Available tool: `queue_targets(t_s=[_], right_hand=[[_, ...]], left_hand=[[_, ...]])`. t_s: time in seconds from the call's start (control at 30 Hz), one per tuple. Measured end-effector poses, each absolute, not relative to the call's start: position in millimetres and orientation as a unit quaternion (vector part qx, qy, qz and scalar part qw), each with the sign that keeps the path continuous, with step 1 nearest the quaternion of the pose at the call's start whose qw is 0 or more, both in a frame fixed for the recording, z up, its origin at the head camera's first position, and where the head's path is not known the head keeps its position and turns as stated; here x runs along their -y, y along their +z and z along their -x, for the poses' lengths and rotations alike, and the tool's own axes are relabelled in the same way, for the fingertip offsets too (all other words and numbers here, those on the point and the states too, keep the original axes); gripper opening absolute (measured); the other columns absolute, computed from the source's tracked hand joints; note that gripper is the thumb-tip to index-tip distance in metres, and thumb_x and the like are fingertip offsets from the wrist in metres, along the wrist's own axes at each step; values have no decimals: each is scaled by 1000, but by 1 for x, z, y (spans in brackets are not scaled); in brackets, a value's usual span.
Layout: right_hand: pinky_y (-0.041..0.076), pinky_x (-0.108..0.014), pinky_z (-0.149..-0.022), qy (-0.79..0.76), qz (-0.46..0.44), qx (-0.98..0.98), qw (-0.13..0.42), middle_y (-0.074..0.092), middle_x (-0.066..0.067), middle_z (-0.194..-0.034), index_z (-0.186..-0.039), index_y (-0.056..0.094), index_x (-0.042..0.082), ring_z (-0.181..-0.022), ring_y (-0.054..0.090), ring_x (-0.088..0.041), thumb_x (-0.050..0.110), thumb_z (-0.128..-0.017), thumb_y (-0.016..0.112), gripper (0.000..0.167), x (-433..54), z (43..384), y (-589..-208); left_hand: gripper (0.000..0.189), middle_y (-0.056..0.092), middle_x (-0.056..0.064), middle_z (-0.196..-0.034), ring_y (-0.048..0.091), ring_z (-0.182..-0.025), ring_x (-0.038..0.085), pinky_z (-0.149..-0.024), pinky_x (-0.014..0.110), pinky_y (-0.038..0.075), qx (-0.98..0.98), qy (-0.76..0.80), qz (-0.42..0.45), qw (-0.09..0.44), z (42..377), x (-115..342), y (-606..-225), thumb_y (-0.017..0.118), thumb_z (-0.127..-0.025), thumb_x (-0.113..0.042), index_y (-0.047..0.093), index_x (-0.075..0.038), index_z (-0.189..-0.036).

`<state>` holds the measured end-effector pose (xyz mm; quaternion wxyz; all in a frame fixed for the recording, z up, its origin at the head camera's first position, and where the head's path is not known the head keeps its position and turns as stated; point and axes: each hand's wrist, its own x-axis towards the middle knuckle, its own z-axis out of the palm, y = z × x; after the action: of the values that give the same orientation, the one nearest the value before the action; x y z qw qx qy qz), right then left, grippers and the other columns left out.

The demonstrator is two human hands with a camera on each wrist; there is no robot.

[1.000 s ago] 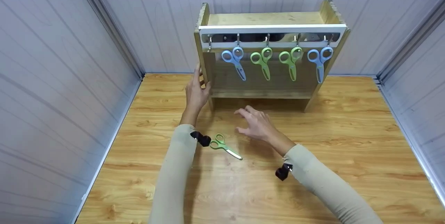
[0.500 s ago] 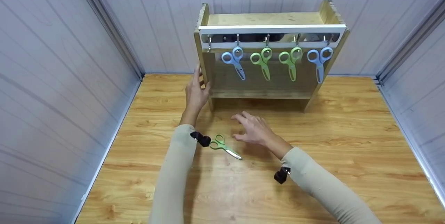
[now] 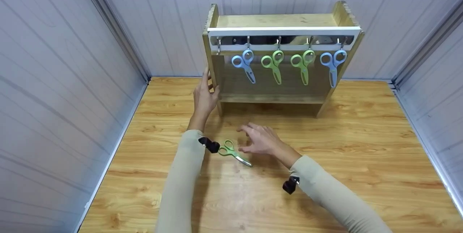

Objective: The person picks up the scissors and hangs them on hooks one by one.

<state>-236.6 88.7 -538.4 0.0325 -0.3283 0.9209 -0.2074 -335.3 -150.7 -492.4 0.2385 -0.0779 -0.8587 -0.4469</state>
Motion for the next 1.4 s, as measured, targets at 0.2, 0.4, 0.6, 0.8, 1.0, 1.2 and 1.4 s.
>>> queue_targets(t_s=[0.2, 0.4, 0.6, 0.8, 1.0, 1.2, 1.4], right_hand=[[66, -44, -75, -202, 327, -921, 66, 79, -11, -114, -148, 69, 15, -91, 77, -26, 45, -91, 92, 69, -85, 234, -540], [65, -45, -78, -208, 314, -922, 91, 80, -7, -108, -149, 69, 15, -89, 76, -22, 43, -90, 93, 70, -82, 232, -545], [67, -50, -83, -206, 308, -923, 99, 81, -5, -106, -148, 71, 15, -95, 77, -27, 42, -88, 95, 69, -78, 230, -549], [64, -50, -80, -194, 301, -927, 108, 78, -4, -107, -146, 73, 16, -87, 68, -22, 44, -88, 95, 68, -73, 227, -554], [63, -51, -81, -185, 301, -930, 104, 76, -3, -114, -139, 77, 18, -88, 61, -20, 43, -88, 94, 59, -71, 221, -562], [53, -42, -74, -175, 311, -929, 97, 71, -2, -102, -132, 79, 18, -86, 56, -18, 39, -93, 92, 46, -70, 219, -565], [39, -32, -65, -179, 317, -925, 107, 67, 0, -93, -124, 83, 17, -79, 50, -16, 26, -96, 88, 30, -68, 219, -565]], left_hand=[[75, 68, 33, -151, 77, -128, 52, -100, 53, 72, 859, -448, 76, 236, 335, 150, -493, 71, -104, 5, 40, -4, -172], [74, 67, 32, -152, 76, -131, 51, -102, 52, 72, 861, -447, 74, 232, 335, 151, -493, 70, -105, 4, 40, -5, -172], [75, 66, 33, -154, 77, -129, 51, -100, 52, 72, 859, -452, 73, 229, 335, 152, -493, 70, -105, 3, 39, -6, -173], [74, 66, 36, -151, 78, -124, 54, -97, 53, 73, 857, -451, 77, 238, 334, 152, -492, 72, -104, 3, 40, -3, -171], [74, 67, 33, -153, 78, -125, 52, -98, 53, 73, 861, -445, 76, 233, 335, 151, -492, 71, -105, 1, 39, -2, -172], [75, 66, 34, -153, 78, -126, 53, -100, 53, 72, 862, -446, 71, 232, 335, 151, -491, 71, -105, 2, 39, -2, -172], [76, 66, 35, -152, 78, -127, 52, -101, 52, 72, 863, -444, 69, 229, 335, 152, -492, 72, -105, 1, 38, -3, -173]])
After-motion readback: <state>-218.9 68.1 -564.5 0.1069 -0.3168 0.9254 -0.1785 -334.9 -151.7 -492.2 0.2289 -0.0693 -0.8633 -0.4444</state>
